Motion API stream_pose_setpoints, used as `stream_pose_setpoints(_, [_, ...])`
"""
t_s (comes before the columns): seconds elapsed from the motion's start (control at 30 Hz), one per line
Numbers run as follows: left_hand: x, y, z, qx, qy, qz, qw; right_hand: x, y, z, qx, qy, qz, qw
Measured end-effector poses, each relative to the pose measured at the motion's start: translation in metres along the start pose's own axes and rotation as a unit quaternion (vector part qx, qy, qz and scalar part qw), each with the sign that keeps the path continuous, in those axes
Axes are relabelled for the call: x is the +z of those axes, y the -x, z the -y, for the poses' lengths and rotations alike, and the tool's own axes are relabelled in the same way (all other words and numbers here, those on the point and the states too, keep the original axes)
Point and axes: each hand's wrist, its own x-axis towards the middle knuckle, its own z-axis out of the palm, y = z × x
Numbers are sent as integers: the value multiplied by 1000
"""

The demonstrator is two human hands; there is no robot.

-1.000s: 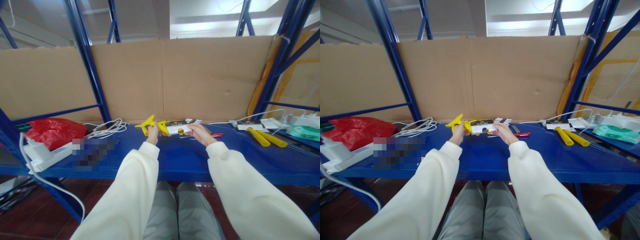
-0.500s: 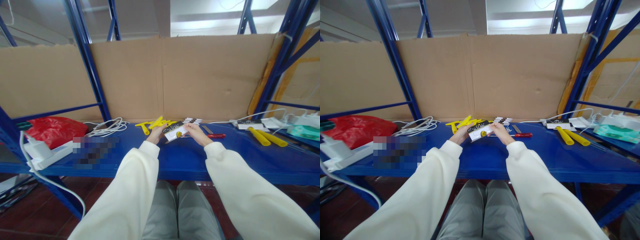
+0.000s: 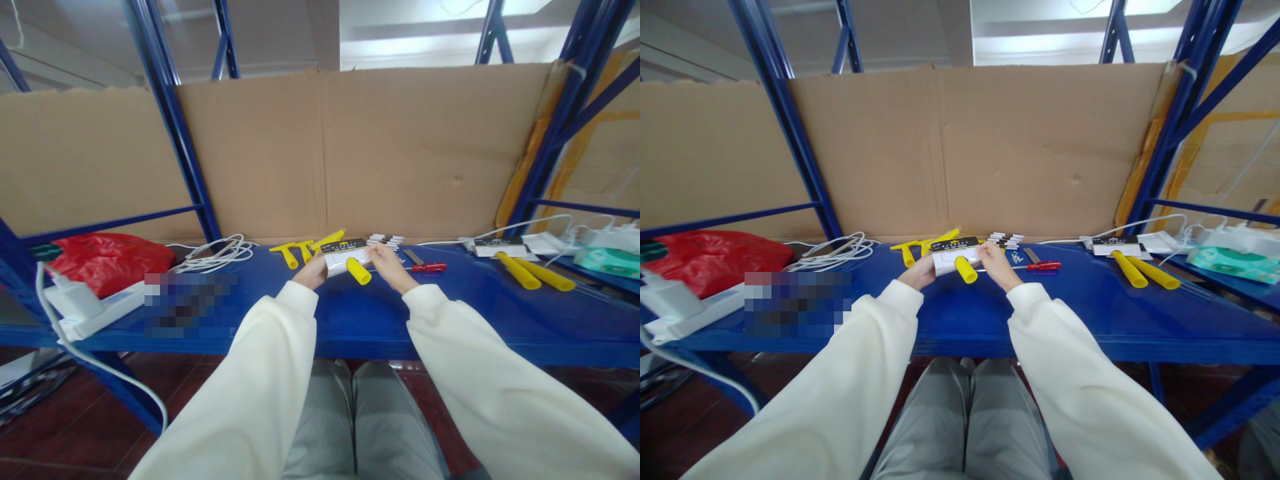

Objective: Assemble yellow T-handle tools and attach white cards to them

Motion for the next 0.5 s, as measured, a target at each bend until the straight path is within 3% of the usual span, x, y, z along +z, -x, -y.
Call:
stream_pose_setpoints(0.13, [-5,-5,-2,-89,162,-8,983,-4,-4,-7,-32,58,1,998])
stream_pose_setpoints(0.23, [-7,-8,-2,-119,227,-14,967,-6,-8,-12,-43,110,12,993])
stream_pose_setpoints(0.5, [-2,-9,0,-98,222,-30,970,-9,-11,-21,-37,103,32,993])
